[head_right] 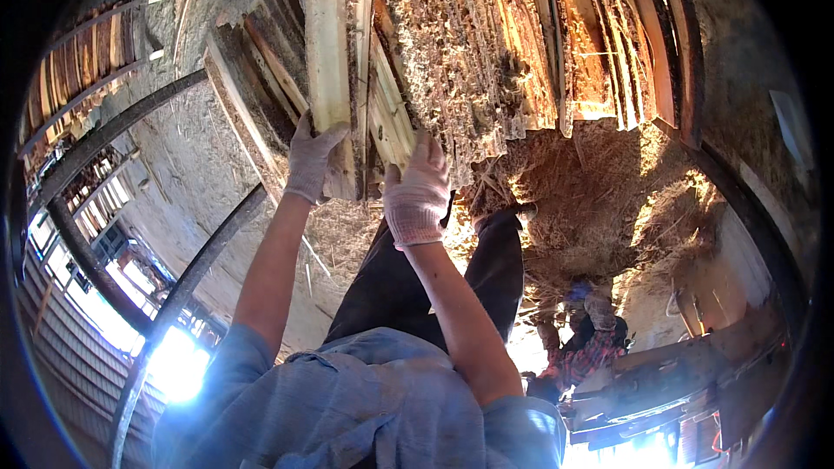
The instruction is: The person repeatedly picks up planks of lumber from a pile on the floor and places them onto a conveyor belt system. The worker wears gloves and handles the wood one piece at a time, lifting each plank and positioning it onto the moving chain mechanism.
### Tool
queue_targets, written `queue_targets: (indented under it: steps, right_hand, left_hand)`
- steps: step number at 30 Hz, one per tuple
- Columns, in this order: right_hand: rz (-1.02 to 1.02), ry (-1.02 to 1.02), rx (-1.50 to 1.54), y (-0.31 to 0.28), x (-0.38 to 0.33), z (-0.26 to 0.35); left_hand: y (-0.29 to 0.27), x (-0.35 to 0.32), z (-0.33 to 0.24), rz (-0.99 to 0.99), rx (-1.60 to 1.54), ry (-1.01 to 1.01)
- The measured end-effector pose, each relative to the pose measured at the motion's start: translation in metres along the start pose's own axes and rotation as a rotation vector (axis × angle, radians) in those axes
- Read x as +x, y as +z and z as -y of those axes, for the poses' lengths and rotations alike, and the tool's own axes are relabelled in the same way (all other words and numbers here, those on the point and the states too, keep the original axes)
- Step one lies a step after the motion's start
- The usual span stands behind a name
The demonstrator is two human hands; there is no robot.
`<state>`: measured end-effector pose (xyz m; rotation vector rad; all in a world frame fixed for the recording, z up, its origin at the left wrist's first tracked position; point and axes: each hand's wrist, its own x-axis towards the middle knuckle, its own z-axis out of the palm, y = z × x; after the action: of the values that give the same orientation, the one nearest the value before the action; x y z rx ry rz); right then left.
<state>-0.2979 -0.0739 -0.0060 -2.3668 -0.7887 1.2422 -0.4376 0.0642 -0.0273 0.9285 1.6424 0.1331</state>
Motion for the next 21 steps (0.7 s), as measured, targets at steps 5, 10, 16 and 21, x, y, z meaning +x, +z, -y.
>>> queue_targets:
  steps: [5,10,16,21]
  right_hand:
    - [0.029,0.142,-0.192,0.011,0.004,0.02]
    - [0.326,0.269,0.428,0.019,0.009,0.012]
    - [0.193,-0.131,0.489,-0.001,-0.032,0.031]
    - [0.349,0.071,0.365,-0.038,-0.076,0.058]
  left_hand:
    - [0.014,-0.02,0.015,-0.037,-0.208,0.064]
    - [0.007,-0.034,0.023,-0.078,-0.1,0.025]
    - [-0.039,-0.056,0.038,0.225,-0.228,-0.152]
    - [-0.014,-0.101,0.03,0.437,-0.413,-0.026]
